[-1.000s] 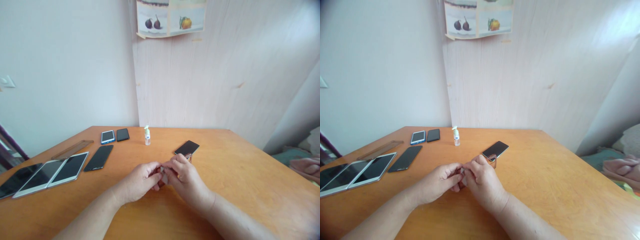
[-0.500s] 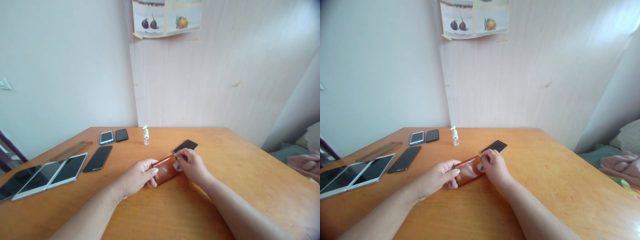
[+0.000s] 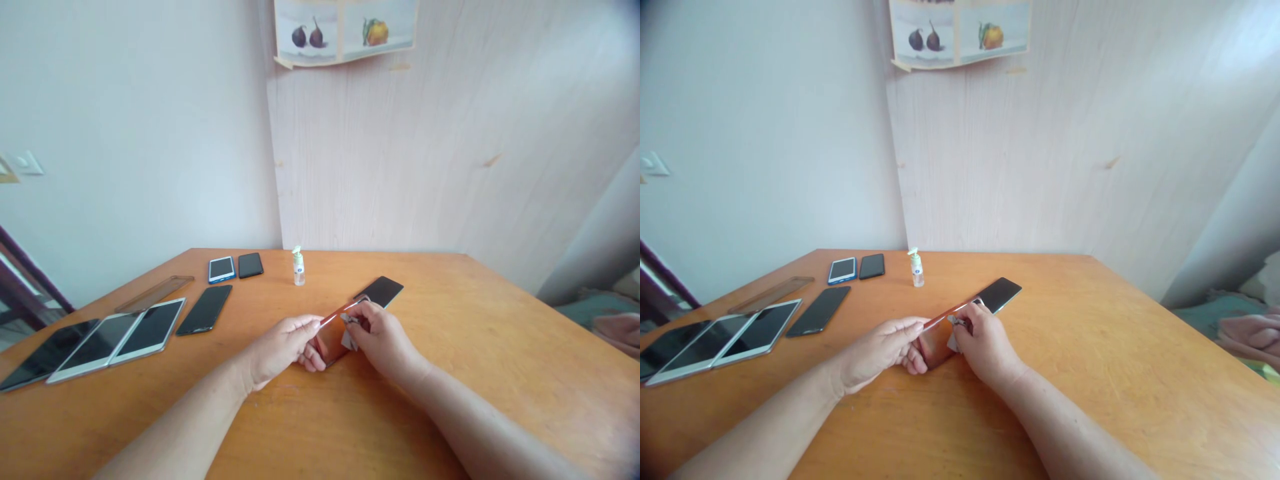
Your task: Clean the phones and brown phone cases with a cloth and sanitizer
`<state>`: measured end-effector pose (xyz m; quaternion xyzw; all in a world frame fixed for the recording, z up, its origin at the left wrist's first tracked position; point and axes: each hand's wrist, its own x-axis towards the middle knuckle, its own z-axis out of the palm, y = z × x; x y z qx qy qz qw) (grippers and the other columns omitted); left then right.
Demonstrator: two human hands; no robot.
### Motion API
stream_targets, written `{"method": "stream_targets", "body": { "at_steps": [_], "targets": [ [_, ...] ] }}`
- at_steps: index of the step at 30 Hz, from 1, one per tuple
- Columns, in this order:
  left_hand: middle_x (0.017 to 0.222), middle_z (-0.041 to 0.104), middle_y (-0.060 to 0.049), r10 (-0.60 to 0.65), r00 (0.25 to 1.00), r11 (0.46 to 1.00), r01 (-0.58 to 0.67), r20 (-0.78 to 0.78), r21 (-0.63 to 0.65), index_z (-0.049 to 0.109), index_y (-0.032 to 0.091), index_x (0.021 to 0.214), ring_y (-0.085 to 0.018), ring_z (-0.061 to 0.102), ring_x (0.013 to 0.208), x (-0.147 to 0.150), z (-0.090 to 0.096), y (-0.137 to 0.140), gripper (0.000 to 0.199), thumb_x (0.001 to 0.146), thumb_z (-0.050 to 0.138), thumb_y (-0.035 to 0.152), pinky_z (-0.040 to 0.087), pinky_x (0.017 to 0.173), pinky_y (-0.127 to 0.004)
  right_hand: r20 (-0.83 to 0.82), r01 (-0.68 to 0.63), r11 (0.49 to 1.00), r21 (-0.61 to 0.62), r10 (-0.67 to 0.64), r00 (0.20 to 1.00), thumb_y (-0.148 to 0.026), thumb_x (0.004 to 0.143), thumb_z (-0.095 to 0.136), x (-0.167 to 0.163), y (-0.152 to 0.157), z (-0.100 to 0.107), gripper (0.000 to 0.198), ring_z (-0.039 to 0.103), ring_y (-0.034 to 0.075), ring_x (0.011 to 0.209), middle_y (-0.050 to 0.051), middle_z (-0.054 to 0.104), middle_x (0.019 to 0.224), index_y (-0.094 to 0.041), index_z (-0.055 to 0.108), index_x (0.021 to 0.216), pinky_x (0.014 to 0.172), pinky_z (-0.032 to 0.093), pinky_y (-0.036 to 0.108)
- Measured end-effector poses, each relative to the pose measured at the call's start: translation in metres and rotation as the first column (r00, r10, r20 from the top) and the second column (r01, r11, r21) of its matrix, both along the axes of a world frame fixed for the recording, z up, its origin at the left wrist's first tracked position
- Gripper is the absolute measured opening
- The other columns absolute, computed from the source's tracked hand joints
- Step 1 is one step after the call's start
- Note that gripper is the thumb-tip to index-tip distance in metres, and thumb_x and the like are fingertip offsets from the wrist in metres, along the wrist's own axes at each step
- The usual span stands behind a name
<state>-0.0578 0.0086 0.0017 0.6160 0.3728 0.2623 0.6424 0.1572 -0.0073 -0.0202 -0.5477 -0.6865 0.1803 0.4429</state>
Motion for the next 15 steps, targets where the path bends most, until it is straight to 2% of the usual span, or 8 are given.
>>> {"method": "stream_targets", "body": {
  "at_steps": [3, 6, 8, 11, 15],
  "targets": [
    [0.077, 0.066, -0.006, -0.023, 0.999, 1.000, 0.023, 0.040, -0.013, 0.059, 0.015, 0.106, -0.018, 0.067, 0.067, 0.002, 0.001, -0.002, 0.045, 0.093, 0.049, 0.057, 0.049, 0.065, -0.030, -0.045, -0.137, 0.988, 0.068, 0.140, 0.989, -0.012, 0.083, 0.057, -0.015, -0.015, 0.013, 0.016, 0.057, 0.015, 0.074, 0.001, 0.061, 0.082, -0.021, 0.067, 0.091, 0.068, 0.045, 0.027],
    [0.076, 0.066, -0.007, -0.072, 0.994, 0.997, 0.072, 0.079, -0.005, 0.062, 0.012, 0.093, -0.017, 0.063, 0.067, 0.003, 0.001, -0.003, 0.054, 0.096, 0.039, 0.061, 0.048, 0.065, -0.029, -0.022, -0.343, 0.932, 0.118, 0.347, 0.937, -0.004, 0.084, 0.054, -0.030, -0.030, 0.025, 0.024, 0.059, 0.015, 0.081, 0.002, 0.063, 0.086, -0.022, 0.068, 0.088, 0.074, 0.047, 0.026],
    [0.075, 0.065, -0.006, -0.088, 0.993, 0.996, 0.086, 0.075, 0.039, 0.062, 0.013, 0.092, -0.015, 0.060, 0.067, 0.003, 0.001, -0.002, 0.051, 0.097, 0.040, 0.058, 0.047, 0.065, -0.028, 0.004, -0.432, 0.894, 0.116, 0.435, 0.901, 0.000, 0.082, 0.052, -0.036, -0.035, 0.027, 0.026, 0.060, 0.014, 0.086, 0.002, 0.064, 0.089, -0.021, 0.067, 0.083, 0.079, 0.047, 0.025],
    [0.074, 0.062, -0.002, -0.062, 0.998, 0.993, 0.060, 0.019, 0.099, 0.061, 0.015, 0.096, -0.013, 0.056, 0.066, 0.002, 0.000, -0.001, 0.037, 0.096, 0.047, 0.049, 0.044, 0.063, -0.025, 0.060, -0.449, 0.890, 0.080, 0.446, 0.893, 0.004, 0.078, 0.051, -0.035, -0.035, 0.021, 0.029, 0.061, 0.014, 0.089, 0.002, 0.066, 0.093, -0.021, 0.067, 0.081, 0.083, 0.047, 0.026],
    [0.071, 0.063, -0.002, -0.019, 0.996, 0.991, 0.031, -0.091, 0.129, 0.060, 0.015, 0.099, -0.014, 0.058, 0.063, 0.002, 0.001, 0.000, 0.031, 0.096, 0.045, 0.042, 0.039, 0.057, -0.024, 0.171, -0.394, 0.916, -0.072, 0.401, 0.900, 0.001, 0.073, 0.052, -0.021, -0.030, 0.007, 0.027, 0.060, 0.013, 0.074, 0.000, 0.067, 0.085, -0.021, 0.067, 0.077, 0.069, 0.046, 0.024]
  ]
}}
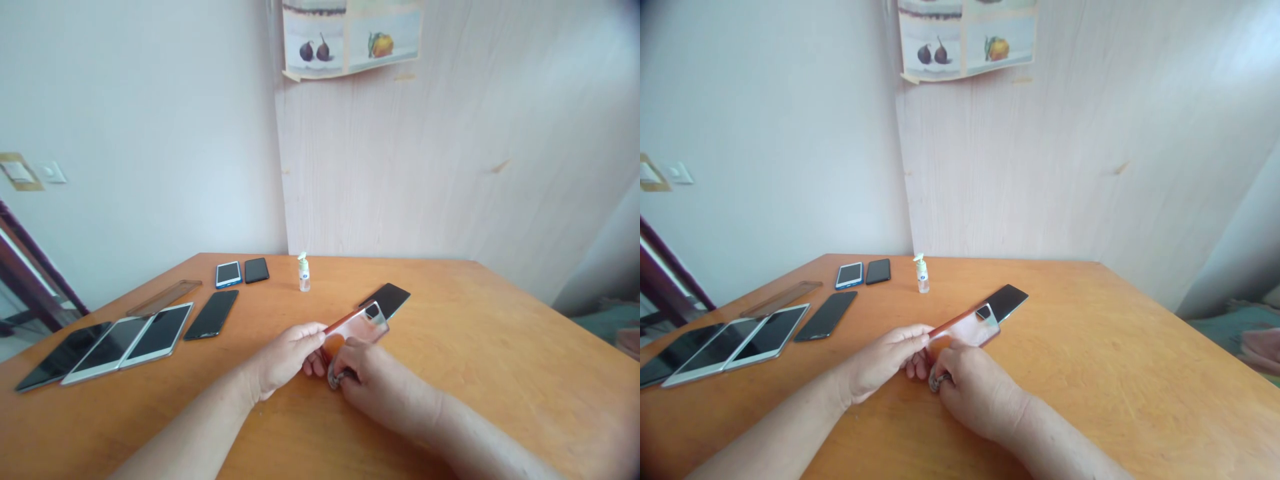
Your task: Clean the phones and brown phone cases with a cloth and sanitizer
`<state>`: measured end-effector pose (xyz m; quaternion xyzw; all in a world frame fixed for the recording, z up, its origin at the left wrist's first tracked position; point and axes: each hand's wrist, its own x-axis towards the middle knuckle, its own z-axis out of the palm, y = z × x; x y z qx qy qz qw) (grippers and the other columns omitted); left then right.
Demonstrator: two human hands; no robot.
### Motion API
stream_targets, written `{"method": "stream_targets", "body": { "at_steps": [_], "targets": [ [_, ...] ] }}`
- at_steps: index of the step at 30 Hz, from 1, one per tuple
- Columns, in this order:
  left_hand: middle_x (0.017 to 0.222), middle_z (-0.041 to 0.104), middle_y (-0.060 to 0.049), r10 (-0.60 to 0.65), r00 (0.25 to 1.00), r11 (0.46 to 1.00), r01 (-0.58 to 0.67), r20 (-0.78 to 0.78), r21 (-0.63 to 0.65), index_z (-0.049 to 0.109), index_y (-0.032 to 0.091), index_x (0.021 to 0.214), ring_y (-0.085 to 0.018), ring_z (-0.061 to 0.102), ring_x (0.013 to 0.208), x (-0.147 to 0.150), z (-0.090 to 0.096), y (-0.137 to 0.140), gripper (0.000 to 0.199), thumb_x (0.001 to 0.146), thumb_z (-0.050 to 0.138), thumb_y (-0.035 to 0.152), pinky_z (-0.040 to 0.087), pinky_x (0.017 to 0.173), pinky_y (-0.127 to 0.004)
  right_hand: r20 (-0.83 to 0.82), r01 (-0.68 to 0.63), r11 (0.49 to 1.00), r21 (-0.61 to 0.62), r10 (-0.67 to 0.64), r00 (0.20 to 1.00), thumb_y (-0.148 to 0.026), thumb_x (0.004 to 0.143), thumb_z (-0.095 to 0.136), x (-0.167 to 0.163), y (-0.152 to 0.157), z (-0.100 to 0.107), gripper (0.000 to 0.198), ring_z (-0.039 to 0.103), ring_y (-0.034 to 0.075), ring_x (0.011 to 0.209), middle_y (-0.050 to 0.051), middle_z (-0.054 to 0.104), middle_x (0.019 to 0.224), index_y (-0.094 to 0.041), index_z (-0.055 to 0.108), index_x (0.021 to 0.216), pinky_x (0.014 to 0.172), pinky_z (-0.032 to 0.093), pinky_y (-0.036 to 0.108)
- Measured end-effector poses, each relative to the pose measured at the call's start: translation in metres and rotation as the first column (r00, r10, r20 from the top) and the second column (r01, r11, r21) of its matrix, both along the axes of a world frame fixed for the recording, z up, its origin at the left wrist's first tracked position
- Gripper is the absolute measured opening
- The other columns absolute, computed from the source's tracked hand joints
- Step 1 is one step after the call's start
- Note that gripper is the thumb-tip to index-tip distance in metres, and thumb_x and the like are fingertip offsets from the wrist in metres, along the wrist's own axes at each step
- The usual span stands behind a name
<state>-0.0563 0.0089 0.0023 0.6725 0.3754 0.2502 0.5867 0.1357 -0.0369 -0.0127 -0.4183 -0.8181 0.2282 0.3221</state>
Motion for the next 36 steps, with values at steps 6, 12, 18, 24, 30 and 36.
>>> {"method": "stream_targets", "body": {
  "at_steps": [6, 12, 18, 24, 30, 36],
  "targets": [
    [0.076, 0.067, -0.004, -0.003, 0.999, 0.999, 0.004, -0.037, 0.033, 0.060, 0.014, 0.095, -0.013, 0.059, 0.063, 0.000, 0.002, 0.001, 0.033, 0.096, 0.044, 0.043, 0.038, 0.057, -0.024, -0.085, 0.120, 0.991, 0.055, -0.116, 0.990, 0.003, 0.074, 0.050, 0.007, 0.005, 0.007, 0.027, 0.059, 0.014, 0.078, 0.000, 0.065, 0.081, -0.020, 0.063, 0.076, 0.074, 0.045, 0.025],
    [0.070, 0.062, -0.001, 0.006, 1.000, 1.000, -0.006, 0.004, 0.002, 0.059, 0.016, 0.095, -0.013, 0.057, 0.062, -0.001, 0.000, 0.002, 0.032, 0.093, 0.050, 0.046, 0.039, 0.058, -0.024, -0.101, 0.014, 0.991, 0.132, 0.000, 0.995, -0.003, 0.079, 0.057, -0.010, -0.004, 0.010, 0.022, 0.058, 0.016, 0.093, 0.003, 0.062, 0.095, -0.022, 0.065, 0.084, 0.085, 0.045, 0.028],
    [0.080, 0.069, -0.005, -0.006, 0.999, 1.000, 0.007, -0.051, 0.021, 0.061, 0.016, 0.099, -0.015, 0.062, 0.067, -0.003, 0.004, 0.001, 0.033, 0.093, 0.049, 0.046, 0.044, 0.063, -0.026, 0.074, 0.346, 0.932, 0.113, -0.355, 0.932, -0.007, 0.080, 0.053, 0.022, 0.021, -0.002, 0.014, 0.054, 0.015, 0.077, 0.003, 0.055, 0.086, -0.019, 0.055, 0.075, 0.070, 0.040, 0.026],
    [0.084, 0.070, -0.006, 0.028, 0.998, 1.000, -0.028, -0.048, -0.008, 0.060, 0.016, 0.096, -0.015, 0.063, 0.068, -0.003, 0.004, 0.001, 0.030, 0.093, 0.048, 0.043, 0.046, 0.063, -0.025, 0.131, 0.501, 0.860, 0.098, -0.510, 0.850, -0.007, 0.078, 0.053, 0.042, 0.033, -0.003, 0.013, 0.052, 0.015, 0.073, 0.002, 0.054, 0.084, -0.019, 0.056, 0.079, 0.070, 0.039, 0.026],
    [0.077, 0.068, -0.003, 0.012, 1.000, 1.000, -0.012, -0.006, -0.023, 0.059, 0.016, 0.094, -0.015, 0.062, 0.066, -0.004, -0.002, 0.004, 0.030, 0.092, 0.051, 0.045, 0.047, 0.065, -0.027, 0.026, 0.047, 0.996, 0.077, -0.049, 0.998, -0.009, 0.083, 0.055, -0.007, -0.004, 0.009, 0.014, 0.055, 0.014, 0.080, 0.002, 0.058, 0.090, -0.020, 0.062, 0.082, 0.074, 0.042, 0.026],
    [0.083, 0.070, -0.006, 0.010, 0.999, 1.000, -0.011, -0.049, -0.011, 0.059, 0.016, 0.099, -0.015, 0.064, 0.069, -0.005, 0.002, 0.003, 0.029, 0.094, 0.048, 0.042, 0.047, 0.065, -0.027, 0.089, 0.408, 0.908, 0.094, -0.416, 0.905, -0.007, 0.079, 0.052, 0.034, 0.027, -0.004, 0.013, 0.050, 0.014, 0.071, 0.002, 0.054, 0.081, -0.019, 0.054, 0.077, 0.066, 0.036, 0.026]
  ]
}}
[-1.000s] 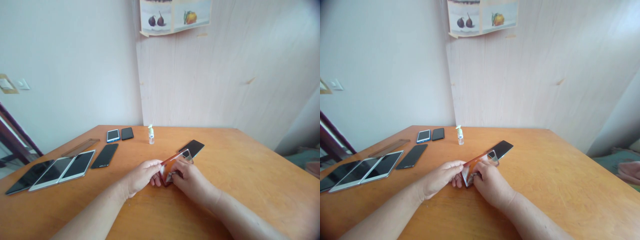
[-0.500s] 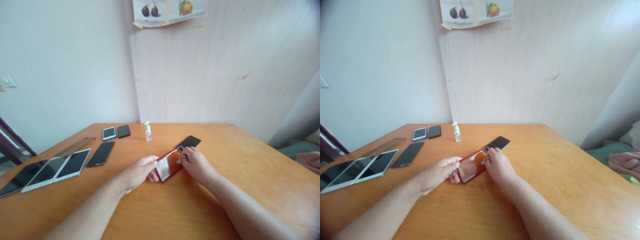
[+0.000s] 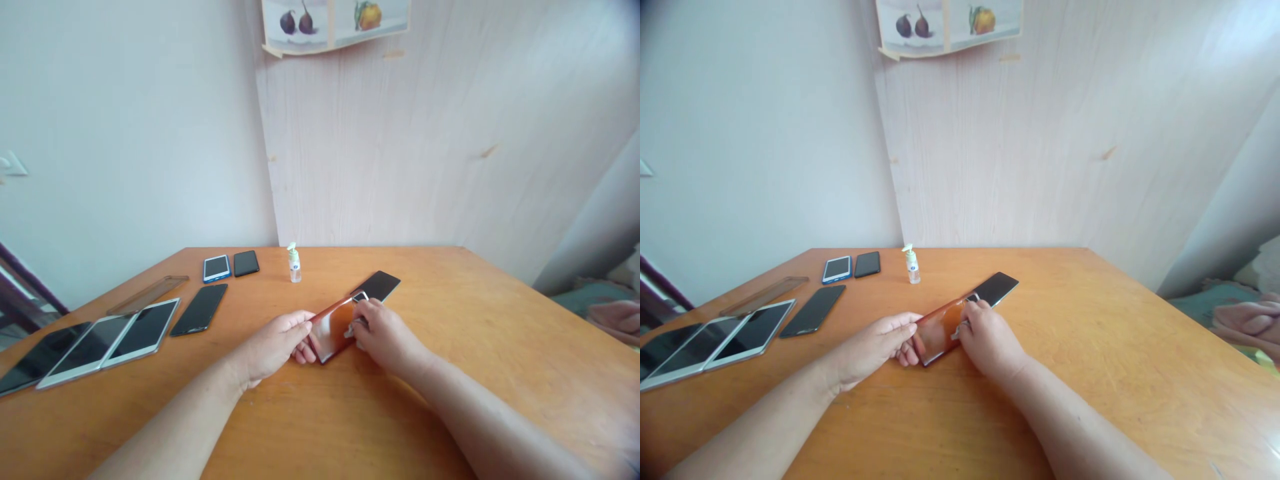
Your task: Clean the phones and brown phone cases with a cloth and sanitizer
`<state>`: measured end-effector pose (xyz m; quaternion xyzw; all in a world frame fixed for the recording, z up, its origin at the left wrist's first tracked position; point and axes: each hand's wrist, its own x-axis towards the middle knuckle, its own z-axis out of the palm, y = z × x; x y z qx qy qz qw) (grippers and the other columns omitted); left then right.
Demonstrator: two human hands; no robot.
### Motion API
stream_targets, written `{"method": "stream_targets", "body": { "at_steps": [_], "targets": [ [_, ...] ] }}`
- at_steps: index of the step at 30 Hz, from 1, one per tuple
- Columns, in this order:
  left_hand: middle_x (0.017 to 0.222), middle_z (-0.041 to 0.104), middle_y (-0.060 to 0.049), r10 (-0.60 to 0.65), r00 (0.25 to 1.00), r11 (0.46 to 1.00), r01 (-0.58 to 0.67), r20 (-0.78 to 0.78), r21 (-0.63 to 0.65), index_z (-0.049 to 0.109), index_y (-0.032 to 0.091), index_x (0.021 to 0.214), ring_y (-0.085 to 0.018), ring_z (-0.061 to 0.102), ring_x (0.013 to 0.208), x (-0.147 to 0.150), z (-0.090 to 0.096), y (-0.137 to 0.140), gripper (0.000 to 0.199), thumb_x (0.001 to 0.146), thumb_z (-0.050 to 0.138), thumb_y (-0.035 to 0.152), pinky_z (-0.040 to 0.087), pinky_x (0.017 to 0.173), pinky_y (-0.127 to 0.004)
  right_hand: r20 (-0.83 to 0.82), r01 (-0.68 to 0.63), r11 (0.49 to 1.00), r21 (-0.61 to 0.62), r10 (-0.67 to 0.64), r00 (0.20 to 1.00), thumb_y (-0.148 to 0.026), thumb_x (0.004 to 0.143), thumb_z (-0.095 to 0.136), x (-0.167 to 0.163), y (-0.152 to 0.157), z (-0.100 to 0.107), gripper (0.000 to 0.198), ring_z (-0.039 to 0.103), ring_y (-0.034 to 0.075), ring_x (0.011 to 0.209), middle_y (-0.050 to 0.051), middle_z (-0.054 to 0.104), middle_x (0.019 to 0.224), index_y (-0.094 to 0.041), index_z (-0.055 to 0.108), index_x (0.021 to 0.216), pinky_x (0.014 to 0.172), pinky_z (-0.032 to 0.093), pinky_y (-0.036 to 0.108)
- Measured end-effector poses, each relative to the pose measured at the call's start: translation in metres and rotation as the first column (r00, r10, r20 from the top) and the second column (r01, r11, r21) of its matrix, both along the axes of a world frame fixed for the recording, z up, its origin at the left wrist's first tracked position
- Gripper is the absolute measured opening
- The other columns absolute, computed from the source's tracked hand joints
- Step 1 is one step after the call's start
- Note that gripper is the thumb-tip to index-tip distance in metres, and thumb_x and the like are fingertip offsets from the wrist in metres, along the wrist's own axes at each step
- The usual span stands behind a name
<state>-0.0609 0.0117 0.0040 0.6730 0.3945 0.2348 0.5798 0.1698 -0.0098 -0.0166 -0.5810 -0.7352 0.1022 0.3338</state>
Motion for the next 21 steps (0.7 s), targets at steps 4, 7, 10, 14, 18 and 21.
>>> {"method": "stream_targets", "body": {
  "at_steps": [4, 7, 10, 14, 18, 21],
  "targets": [
    [0.084, 0.071, -0.007, 0.024, 1.000, 1.000, -0.024, -0.013, -0.001, 0.060, 0.016, 0.099, -0.015, 0.063, 0.068, 0.000, 0.001, -0.001, 0.030, 0.094, 0.047, 0.042, 0.047, 0.064, -0.027, 0.042, 0.215, 0.977, -0.009, -0.214, 0.976, -0.007, 0.078, 0.051, 0.029, 0.019, -0.006, 0.013, 0.049, 0.016, 0.072, 0.002, 0.053, 0.077, -0.020, 0.050, 0.077, 0.066, 0.033, 0.027],
    [0.084, 0.071, -0.007, 0.035, 0.999, 0.999, -0.035, -0.006, -0.004, 0.060, 0.015, 0.101, -0.015, 0.064, 0.068, 0.000, -0.001, 0.000, 0.030, 0.094, 0.047, 0.041, 0.047, 0.063, -0.026, 0.031, 0.121, 0.993, -0.005, -0.121, 0.992, -0.006, 0.078, 0.050, 0.014, 0.009, -0.002, 0.014, 0.050, 0.015, 0.073, 0.002, 0.054, 0.080, -0.020, 0.049, 0.078, 0.067, 0.034, 0.027],
    [0.079, 0.070, -0.005, 0.036, 0.999, 0.999, -0.036, 0.009, 0.000, 0.060, 0.015, 0.103, -0.015, 0.064, 0.068, 0.000, -0.002, 0.000, 0.028, 0.094, 0.047, 0.039, 0.048, 0.065, -0.027, -0.003, -0.157, 0.987, 0.024, 0.157, 0.988, -0.005, 0.079, 0.050, -0.015, -0.011, 0.003, 0.015, 0.052, 0.014, 0.077, 0.002, 0.056, 0.086, -0.020, 0.053, 0.080, 0.070, 0.037, 0.025],
    [0.078, 0.070, -0.004, 0.023, 0.999, 1.000, -0.023, 0.028, -0.010, 0.060, 0.016, 0.102, -0.016, 0.064, 0.068, 0.000, -0.002, 0.001, 0.029, 0.094, 0.049, 0.041, 0.048, 0.066, -0.027, -0.057, -0.243, 0.970, 0.011, 0.243, 0.968, -0.003, 0.076, 0.051, -0.021, -0.016, 0.004, 0.017, 0.050, 0.014, 0.074, 0.001, 0.056, 0.081, -0.020, 0.055, 0.077, 0.068, 0.036, 0.025],
    [0.083, 0.071, -0.007, 0.056, 0.998, 0.998, -0.054, 0.032, -0.038, 0.059, 0.015, 0.103, -0.015, 0.064, 0.067, -0.002, -0.003, 0.002, 0.029, 0.094, 0.049, 0.041, 0.047, 0.062, -0.026, -0.288, 0.100, 0.994, -0.041, -0.108, 0.952, -0.006, 0.069, 0.056, 0.013, 0.008, 0.001, 0.015, 0.046, 0.013, 0.065, -0.001, 0.053, 0.070, -0.020, 0.053, 0.066, 0.063, 0.032, 0.026],
    [0.085, 0.071, -0.007, 0.096, 0.992, 0.994, -0.091, 0.084, -0.054, 0.057, 0.015, 0.108, -0.015, 0.065, 0.067, -0.004, -0.003, 0.005, 0.029, 0.093, 0.051, 0.039, 0.046, 0.062, -0.025, -0.401, 0.203, 0.977, -0.062, -0.210, 0.892, -0.012, 0.074, 0.054, 0.033, 0.022, 0.003, 0.009, 0.049, 0.014, 0.062, -0.001, 0.055, 0.067, -0.021, 0.055, 0.074, 0.060, 0.033, 0.027]
  ]
}}
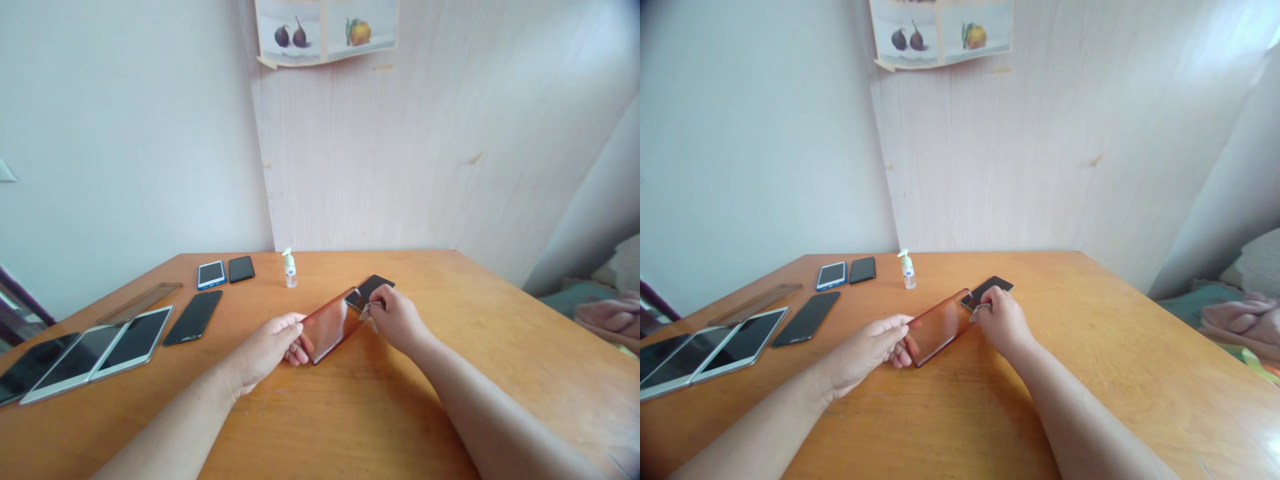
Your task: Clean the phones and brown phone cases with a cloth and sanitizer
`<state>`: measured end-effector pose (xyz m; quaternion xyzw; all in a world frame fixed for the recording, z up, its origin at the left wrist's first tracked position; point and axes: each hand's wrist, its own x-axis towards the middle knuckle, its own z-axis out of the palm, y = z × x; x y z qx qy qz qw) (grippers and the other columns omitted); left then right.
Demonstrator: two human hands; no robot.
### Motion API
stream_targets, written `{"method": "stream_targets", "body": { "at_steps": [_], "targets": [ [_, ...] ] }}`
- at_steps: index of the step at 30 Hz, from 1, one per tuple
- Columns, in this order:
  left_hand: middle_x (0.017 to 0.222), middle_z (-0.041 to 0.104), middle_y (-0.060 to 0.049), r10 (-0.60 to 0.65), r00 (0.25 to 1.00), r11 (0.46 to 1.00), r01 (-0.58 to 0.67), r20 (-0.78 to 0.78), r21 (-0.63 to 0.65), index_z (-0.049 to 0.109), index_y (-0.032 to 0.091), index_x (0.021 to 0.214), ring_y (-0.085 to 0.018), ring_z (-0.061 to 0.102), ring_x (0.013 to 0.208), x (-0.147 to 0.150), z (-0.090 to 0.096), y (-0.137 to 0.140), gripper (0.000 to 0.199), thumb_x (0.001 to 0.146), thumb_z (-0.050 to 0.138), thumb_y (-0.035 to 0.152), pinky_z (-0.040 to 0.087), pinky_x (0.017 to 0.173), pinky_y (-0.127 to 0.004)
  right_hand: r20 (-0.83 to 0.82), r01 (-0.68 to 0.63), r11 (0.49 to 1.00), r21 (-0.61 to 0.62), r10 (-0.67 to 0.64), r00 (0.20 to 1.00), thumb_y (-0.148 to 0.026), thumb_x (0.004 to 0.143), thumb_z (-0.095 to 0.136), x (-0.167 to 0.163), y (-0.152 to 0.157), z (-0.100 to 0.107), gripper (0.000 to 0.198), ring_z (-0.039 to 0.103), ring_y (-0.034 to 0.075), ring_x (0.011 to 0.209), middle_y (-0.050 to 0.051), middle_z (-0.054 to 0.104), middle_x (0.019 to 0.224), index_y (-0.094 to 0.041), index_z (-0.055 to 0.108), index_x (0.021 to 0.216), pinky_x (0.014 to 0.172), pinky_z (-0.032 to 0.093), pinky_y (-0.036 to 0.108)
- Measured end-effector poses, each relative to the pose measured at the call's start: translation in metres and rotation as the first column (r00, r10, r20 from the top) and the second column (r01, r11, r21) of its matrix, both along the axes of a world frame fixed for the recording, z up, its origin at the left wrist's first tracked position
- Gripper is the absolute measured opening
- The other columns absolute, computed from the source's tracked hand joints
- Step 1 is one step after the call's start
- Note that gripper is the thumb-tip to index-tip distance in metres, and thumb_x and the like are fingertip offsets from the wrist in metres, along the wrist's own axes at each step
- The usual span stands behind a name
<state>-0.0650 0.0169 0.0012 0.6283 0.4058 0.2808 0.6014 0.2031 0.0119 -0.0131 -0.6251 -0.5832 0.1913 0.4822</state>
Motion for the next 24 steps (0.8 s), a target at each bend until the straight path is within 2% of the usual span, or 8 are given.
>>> {"method": "stream_targets", "body": {
  "at_steps": [2, 4, 7, 9, 12, 15, 19, 24],
  "targets": [
    [0.085, 0.070, -0.007, 0.044, 0.997, 0.999, -0.044, 0.061, 0.003, 0.056, 0.015, 0.110, -0.015, 0.064, 0.067, -0.002, 0.001, 0.002, 0.029, 0.092, 0.051, 0.038, 0.046, 0.062, -0.025, -0.090, 0.020, 1.000, 0.001, -0.020, 0.996, -0.019, 0.080, 0.048, 0.004, 0.003, 0.004, 0.013, 0.052, 0.014, 0.059, 0.000, 0.060, 0.069, -0.020, 0.057, 0.090, 0.057, 0.037, 0.027],
    [0.085, 0.070, -0.007, 0.081, 0.989, 0.997, -0.082, 0.127, 0.001, 0.055, 0.015, 0.112, -0.014, 0.063, 0.066, -0.004, 0.002, 0.004, 0.031, 0.092, 0.052, 0.038, 0.045, 0.061, -0.025, -0.290, -0.019, 1.000, 0.022, 0.025, 0.957, -0.023, 0.083, 0.047, 0.002, 0.002, 0.008, 0.020, 0.055, 0.014, 0.058, 0.003, 0.064, 0.073, -0.018, 0.057, 0.100, 0.055, 0.039, 0.027],
    [0.085, 0.069, -0.007, 0.097, 0.976, 0.995, -0.097, 0.197, -0.010, 0.054, 0.014, 0.114, -0.014, 0.063, 0.066, -0.006, 0.005, 0.003, 0.032, 0.092, 0.054, 0.037, 0.045, 0.062, -0.025, -0.667, -0.157, 0.982, 0.106, 0.187, 0.722, -0.028, 0.077, 0.062, -0.002, 0.000, 0.012, 0.021, 0.054, 0.013, 0.059, 0.004, 0.066, 0.077, -0.016, 0.063, 0.095, 0.055, 0.040, 0.026],
    [0.085, 0.069, -0.007, 0.091, 0.973, 0.996, -0.089, 0.214, -0.016, 0.054, 0.014, 0.114, -0.014, 0.063, 0.067, -0.006, 0.006, 0.003, 0.032, 0.092, 0.053, 0.037, 0.045, 0.062, -0.025, -0.779, -0.230, 0.960, 0.157, 0.264, 0.569, -0.029, 0.072, 0.071, -0.005, -0.002, 0.015, 0.022, 0.054, 0.013, 0.063, 0.004, 0.066, 0.079, -0.016, 0.068, 0.089, 0.057, 0.041, 0.026],
    [0.085, 0.070, -0.007, 0.094, 0.973, 0.996, -0.093, 0.213, -0.015, 0.053, 0.014, 0.113, -0.015, 0.062, 0.068, -0.006, 0.006, 0.003, 0.032, 0.092, 0.053, 0.039, 0.045, 0.062, -0.025, -0.808, -0.290, 0.938, 0.188, 0.315, 0.497, -0.032, 0.075, 0.073, -0.007, -0.006, 0.019, 0.021, 0.057, 0.015, 0.071, 0.004, 0.067, 0.087, -0.018, 0.072, 0.091, 0.062, 0.045, 0.027],
    [0.084, 0.070, -0.007, 0.102, 0.973, 0.995, -0.102, 0.207, -0.009, 0.053, 0.015, 0.111, -0.015, 0.063, 0.067, -0.006, 0.003, 0.004, 0.033, 0.091, 0.055, 0.041, 0.045, 0.062, -0.026, -0.806, -0.328, 0.926, 0.188, 0.336, 0.488, -0.034, 0.076, 0.075, -0.009, -0.009, 0.023, 0.023, 0.058, 0.015, 0.073, 0.004, 0.069, 0.091, -0.020, 0.072, 0.095, 0.065, 0.046, 0.027],
    [0.085, 0.070, -0.006, 0.137, 0.970, 0.990, -0.140, 0.202, -0.001, 0.053, 0.017, 0.111, -0.016, 0.063, 0.069, -0.006, 0.003, 0.003, 0.033, 0.090, 0.055, 0.042, 0.045, 0.063, -0.026, -0.814, -0.375, 0.912, 0.164, 0.340, 0.470, -0.035, 0.074, 0.079, -0.011, -0.011, 0.024, 0.021, 0.058, 0.013, 0.069, 0.003, 0.069, 0.084, -0.018, 0.071, 0.085, 0.062, 0.045, 0.025],
    [0.096, 0.069, -0.007, 0.105, 0.990, 0.981, -0.118, 0.090, 0.157, 0.056, 0.017, 0.116, -0.017, 0.062, 0.076, -0.002, 0.007, -0.001, 0.039, 0.092, 0.055, 0.047, 0.046, 0.069, -0.028, -0.865, -0.357, 0.918, 0.171, 0.313, 0.391, -0.032, 0.074, 0.081, -0.014, -0.010, 0.020, 0.020, 0.058, 0.011, 0.068, 0.001, 0.068, 0.081, -0.018, 0.070, 0.084, 0.064, 0.045, 0.023]
  ]
}}
